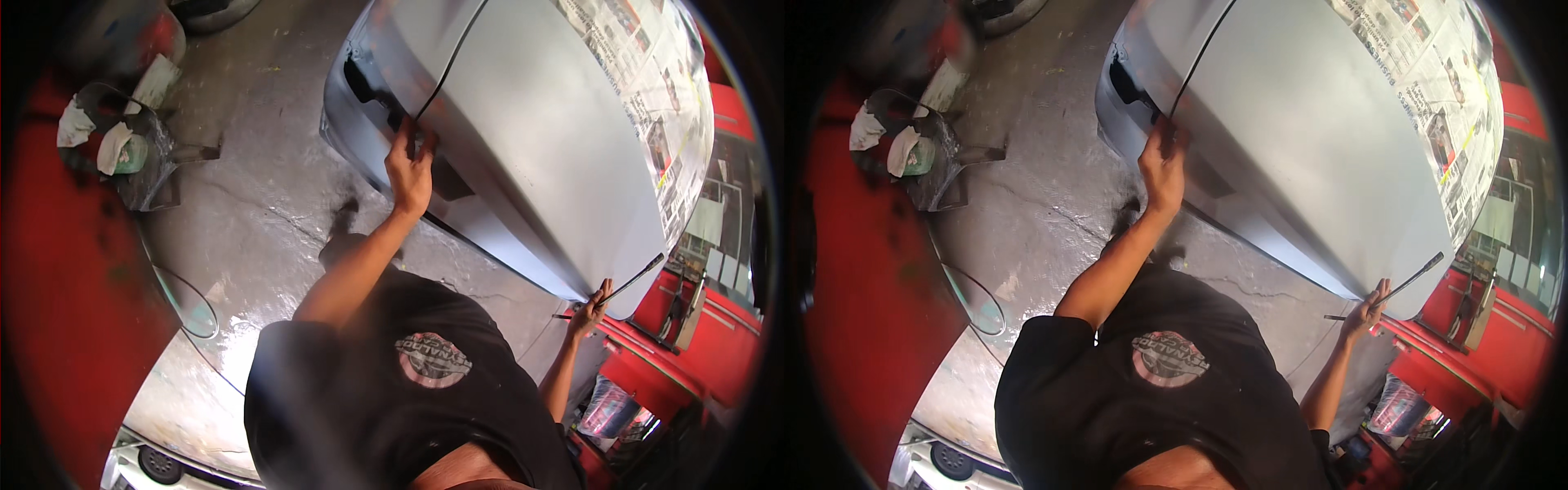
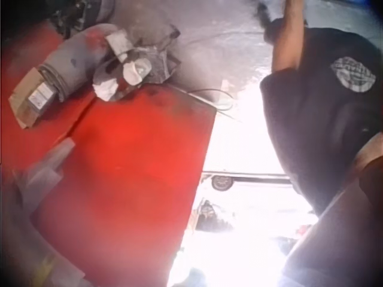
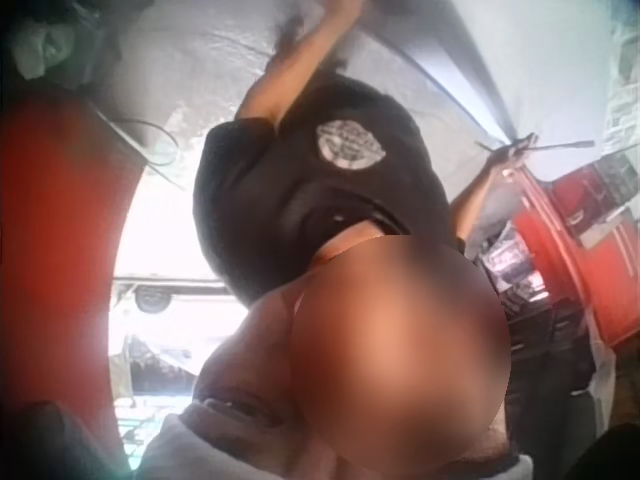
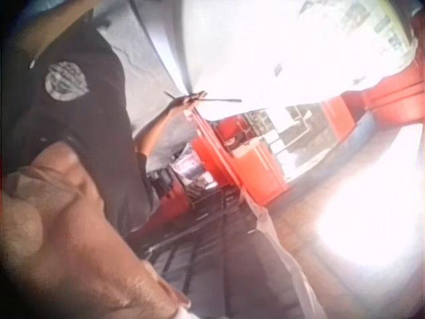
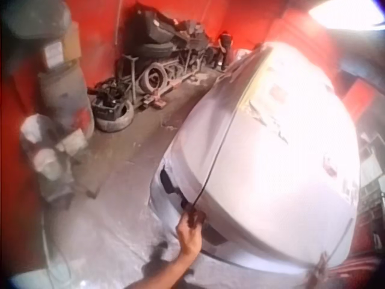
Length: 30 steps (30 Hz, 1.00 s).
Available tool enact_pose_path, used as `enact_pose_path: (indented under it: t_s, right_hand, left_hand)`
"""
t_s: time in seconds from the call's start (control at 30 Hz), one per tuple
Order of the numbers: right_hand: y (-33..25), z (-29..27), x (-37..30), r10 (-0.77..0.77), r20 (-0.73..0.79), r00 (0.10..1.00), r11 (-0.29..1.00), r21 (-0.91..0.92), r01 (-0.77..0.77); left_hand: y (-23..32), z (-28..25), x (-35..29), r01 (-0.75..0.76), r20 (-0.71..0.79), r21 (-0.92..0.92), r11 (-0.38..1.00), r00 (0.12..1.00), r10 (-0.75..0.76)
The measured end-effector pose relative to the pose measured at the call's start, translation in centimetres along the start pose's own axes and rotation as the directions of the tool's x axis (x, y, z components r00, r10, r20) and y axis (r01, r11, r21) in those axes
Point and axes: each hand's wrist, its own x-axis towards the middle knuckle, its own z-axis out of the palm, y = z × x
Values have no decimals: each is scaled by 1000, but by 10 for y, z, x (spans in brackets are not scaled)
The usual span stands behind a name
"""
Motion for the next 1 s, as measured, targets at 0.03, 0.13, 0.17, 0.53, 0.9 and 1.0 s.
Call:
enact_pose_path:
  t_s: [0.03, 0.13, 0.17, 0.53, 0.9, 1.0]
  right_hand:
    - [1, 2, 1, -2, -9, 1000, 1000, -3, 2]
    - [9, 3, 2, -20, -37, 999, 1000, -6, 20]
    - [5, 3, 2, -14, -63, 998, 1000, 0, 14]
    - [4, -1, 1, -6, -35, 999, 996, -93, 3]
    - [7, -1, 4, 15, 4, 1000, 1000, 0, -15]
    - [13, -4, 2, 7, -9, 1000, 997, -72, -8]
  left_hand:
    - [-2, 4, -4, -43, -58, 57, 997, 997, 46]
    - [-4, 6, -9, -97, -20, 192, 977, 995, 103]
    - [6, 7, -11, -29, -3, 210, 977, 1000, 30]
    - [20, -1, -17, 36, 94, 276, 961, 993, -64]
    - [-15, -15, -8, -174, 87, 162, 971, 983, 162]
    - [-4, -17, -10, 24, 125, 153, 988, 991, -43]
